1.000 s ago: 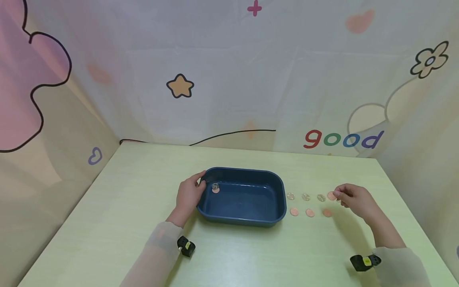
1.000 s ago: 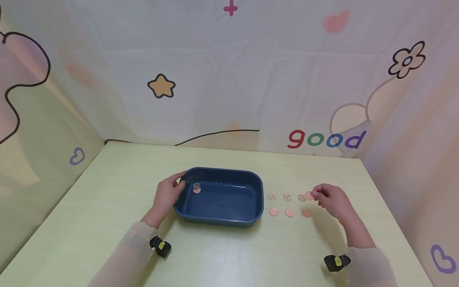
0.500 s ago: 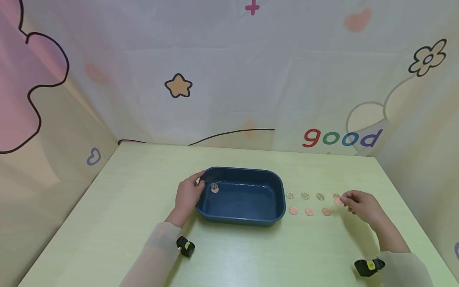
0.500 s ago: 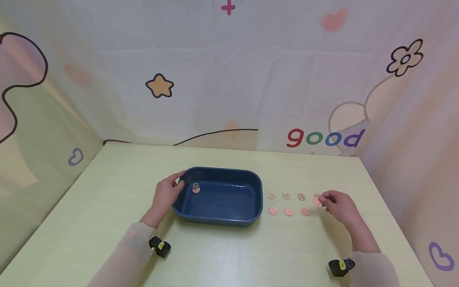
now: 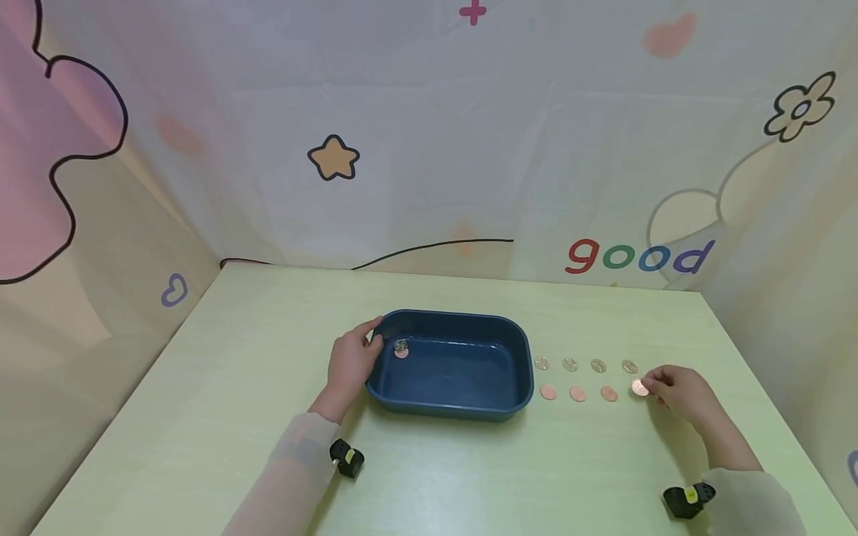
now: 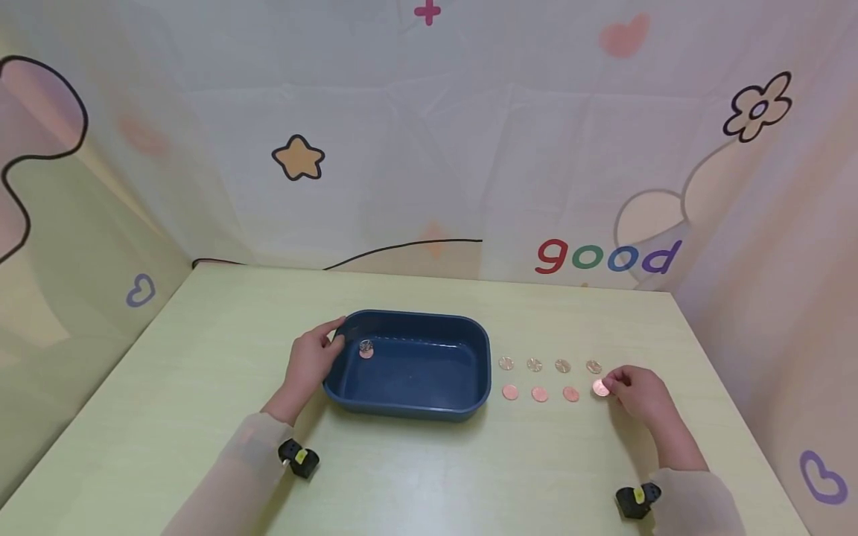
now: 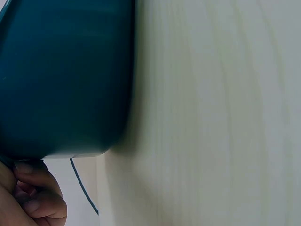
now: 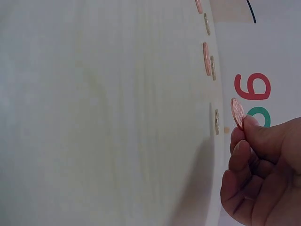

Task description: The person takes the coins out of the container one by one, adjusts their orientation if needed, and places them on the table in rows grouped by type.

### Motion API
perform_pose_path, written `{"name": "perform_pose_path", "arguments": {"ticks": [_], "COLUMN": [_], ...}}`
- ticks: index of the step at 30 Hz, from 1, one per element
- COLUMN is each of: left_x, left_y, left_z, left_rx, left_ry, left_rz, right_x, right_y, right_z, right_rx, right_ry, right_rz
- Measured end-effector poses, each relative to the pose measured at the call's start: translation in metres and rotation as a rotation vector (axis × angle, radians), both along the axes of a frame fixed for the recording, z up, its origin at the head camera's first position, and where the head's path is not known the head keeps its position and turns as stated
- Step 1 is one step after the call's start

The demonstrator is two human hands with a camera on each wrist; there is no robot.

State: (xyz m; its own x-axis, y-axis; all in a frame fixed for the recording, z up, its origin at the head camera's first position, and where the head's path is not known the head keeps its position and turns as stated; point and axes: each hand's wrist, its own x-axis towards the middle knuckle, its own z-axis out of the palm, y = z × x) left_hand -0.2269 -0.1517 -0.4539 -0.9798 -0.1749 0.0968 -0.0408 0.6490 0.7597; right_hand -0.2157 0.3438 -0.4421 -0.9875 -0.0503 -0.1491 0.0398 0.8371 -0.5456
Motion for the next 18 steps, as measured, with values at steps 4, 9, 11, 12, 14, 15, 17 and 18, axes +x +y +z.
{"name": "perform_pose_path", "arguments": {"ticks": [4, 9, 11, 12, 14, 15, 17, 18], "left_x": [0.000, 0.000, 0.000, 0.000, 0.000, 0.001, 0.001, 0.001], "left_y": [0.000, 0.000, 0.000, 0.000, 0.000, 0.000, 0.000, 0.000], "left_z": [0.000, -0.001, -0.002, -0.002, -0.002, -0.002, -0.002, -0.002], "left_rx": [0.006, 0.009, 0.008, 0.008, 0.008, 0.009, 0.012, 0.012], "left_ry": [-0.006, -0.009, -0.009, -0.011, -0.011, -0.011, -0.014, -0.013], "left_rz": [0.002, 0.005, 0.006, 0.007, 0.007, 0.006, 0.005, 0.004], "right_x": [-0.001, -0.002, -0.003, -0.003, -0.004, -0.004, -0.004, -0.005], "right_y": [0.002, 0.005, 0.006, 0.007, 0.008, 0.008, 0.009, 0.009], "right_z": [-0.002, -0.007, -0.008, -0.009, -0.010, -0.010, -0.011, -0.011], "right_rx": [0.025, 0.050, 0.060, 0.068, 0.079, 0.085, 0.097, 0.099], "right_ry": [-0.024, -0.042, -0.047, -0.047, -0.049, -0.051, -0.049, -0.049], "right_rz": [-0.011, -0.010, -0.006, -0.004, 0.003, 0.004, 0.011, 0.014]}}
